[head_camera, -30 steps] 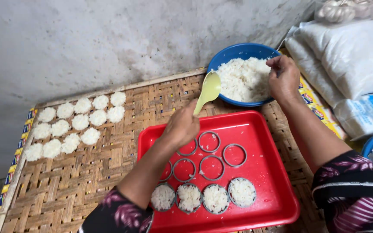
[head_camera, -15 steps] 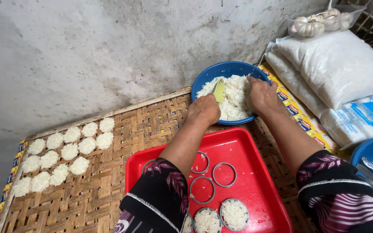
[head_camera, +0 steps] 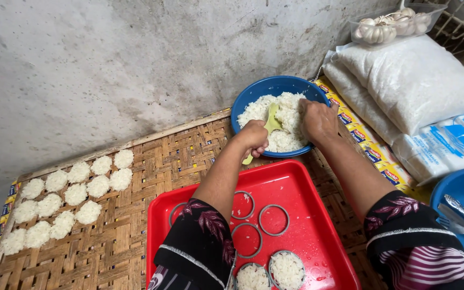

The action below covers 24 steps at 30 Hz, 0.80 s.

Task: Molding cooked rice into circular shapes using a scoop and metal rings on a tray

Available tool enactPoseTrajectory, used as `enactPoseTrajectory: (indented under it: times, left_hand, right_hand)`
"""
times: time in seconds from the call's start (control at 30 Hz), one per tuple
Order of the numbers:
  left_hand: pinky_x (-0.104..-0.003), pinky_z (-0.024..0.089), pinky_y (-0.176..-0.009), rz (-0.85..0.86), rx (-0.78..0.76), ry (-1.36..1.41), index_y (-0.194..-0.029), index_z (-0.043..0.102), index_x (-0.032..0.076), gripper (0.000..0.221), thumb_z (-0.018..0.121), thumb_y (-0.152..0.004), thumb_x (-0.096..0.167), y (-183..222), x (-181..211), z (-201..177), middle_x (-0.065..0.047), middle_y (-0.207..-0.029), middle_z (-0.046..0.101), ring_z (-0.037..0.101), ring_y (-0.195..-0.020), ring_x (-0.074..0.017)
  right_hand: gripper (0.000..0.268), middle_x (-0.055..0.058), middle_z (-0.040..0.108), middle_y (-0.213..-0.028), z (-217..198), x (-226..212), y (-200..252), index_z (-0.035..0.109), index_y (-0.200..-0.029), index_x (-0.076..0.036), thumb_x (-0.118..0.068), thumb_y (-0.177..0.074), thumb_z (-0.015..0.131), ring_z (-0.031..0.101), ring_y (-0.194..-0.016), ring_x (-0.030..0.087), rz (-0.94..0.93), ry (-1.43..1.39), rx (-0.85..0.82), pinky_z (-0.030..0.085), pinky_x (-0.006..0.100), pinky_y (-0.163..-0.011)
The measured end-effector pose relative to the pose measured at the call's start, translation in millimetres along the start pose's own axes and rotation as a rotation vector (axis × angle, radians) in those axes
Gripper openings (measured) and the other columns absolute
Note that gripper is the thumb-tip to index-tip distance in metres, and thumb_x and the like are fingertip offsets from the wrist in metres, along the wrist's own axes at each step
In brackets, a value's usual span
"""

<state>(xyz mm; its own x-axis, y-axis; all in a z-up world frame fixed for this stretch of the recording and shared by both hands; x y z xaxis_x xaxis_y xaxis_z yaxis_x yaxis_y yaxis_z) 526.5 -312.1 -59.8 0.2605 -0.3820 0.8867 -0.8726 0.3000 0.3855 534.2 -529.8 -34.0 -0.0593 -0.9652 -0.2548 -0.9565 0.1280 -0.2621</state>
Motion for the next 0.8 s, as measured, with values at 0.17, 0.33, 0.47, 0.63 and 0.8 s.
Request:
enactPoseTrajectory:
  times: [0.17, 0.33, 0.47, 0.63, 0.8]
  left_hand:
    - [-0.031, 0.041, -0.032, 0.029, -0.021, 0.094, -0.158, 0.028, -0.001, 0.065, 0.041, -0.095, 0.008, -1, 4, 21, -0.016, -0.062, 0.054, 0.052, -0.042, -0.0212]
    - [-0.029, 0.041, -0.033, 0.000, -0.034, 0.199, -0.155, 0.032, -0.002, 0.061, 0.040, -0.096, 0.009, 0, 4, 38, -0.014, -0.064, 0.055, 0.052, -0.044, -0.0186]
    - [-0.026, 0.039, -0.032, -0.008, -0.041, 0.336, -0.149, 0.038, -0.004, 0.052, 0.038, -0.098, 0.009, 5, 5, 47, -0.013, -0.063, 0.052, 0.050, -0.044, -0.0166]
    - [-0.024, 0.036, -0.033, 0.003, -0.065, 0.432, -0.152, 0.032, -0.003, 0.053, 0.039, -0.101, 0.010, 27, 16, 43, -0.010, -0.065, 0.048, 0.047, -0.045, -0.0139]
    - [-0.022, 0.035, -0.034, 0.013, -0.108, 0.574, -0.152, 0.028, -0.003, 0.052, 0.040, -0.104, 0.011, 48, 24, 38, -0.009, -0.067, 0.047, 0.046, -0.047, -0.0121]
  right_hand:
    - [0.045, 0.009, 0.079, -0.108, -7, -3, 4, 0.069, -0.133, -0.026, -0.009, -0.094, 0.056, 0.073, -0.111, 0.033, 0.022, -0.020, -0.027, 0.023, 0.055, -0.118]
    - [0.049, 0.011, 0.080, -0.106, -27, -15, 16, 0.069, -0.134, -0.025, -0.004, -0.092, 0.057, 0.074, -0.110, 0.032, 0.019, -0.028, 0.002, 0.016, 0.054, -0.123]
    - [0.050, 0.014, 0.079, -0.112, -51, -31, 28, 0.066, -0.138, -0.021, 0.000, -0.094, 0.054, 0.070, -0.118, 0.034, 0.005, -0.095, -0.005, 0.004, 0.055, -0.128]
    - [0.053, 0.015, 0.078, -0.114, -56, -34, 27, 0.065, -0.142, -0.019, 0.003, -0.095, 0.056, 0.067, -0.121, 0.037, -0.059, -0.172, 0.026, 0.021, 0.053, -0.128]
    - [0.060, 0.013, 0.071, -0.129, -96, -58, 50, 0.049, -0.153, -0.021, 0.006, -0.100, 0.046, 0.057, -0.128, 0.047, -0.039, -0.351, -0.008, 0.041, 0.064, -0.114]
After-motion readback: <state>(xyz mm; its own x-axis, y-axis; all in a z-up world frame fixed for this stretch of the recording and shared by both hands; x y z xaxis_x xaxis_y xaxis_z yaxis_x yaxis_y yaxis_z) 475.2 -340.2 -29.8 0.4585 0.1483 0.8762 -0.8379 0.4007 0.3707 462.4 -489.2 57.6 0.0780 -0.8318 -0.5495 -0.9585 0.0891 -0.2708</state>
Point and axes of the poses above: each hand's wrist, its own y-axis away from the middle knuckle, its own z-axis out of the palm, x = y × z, the point moved 8 cm from there along -y, towards the middle knuckle
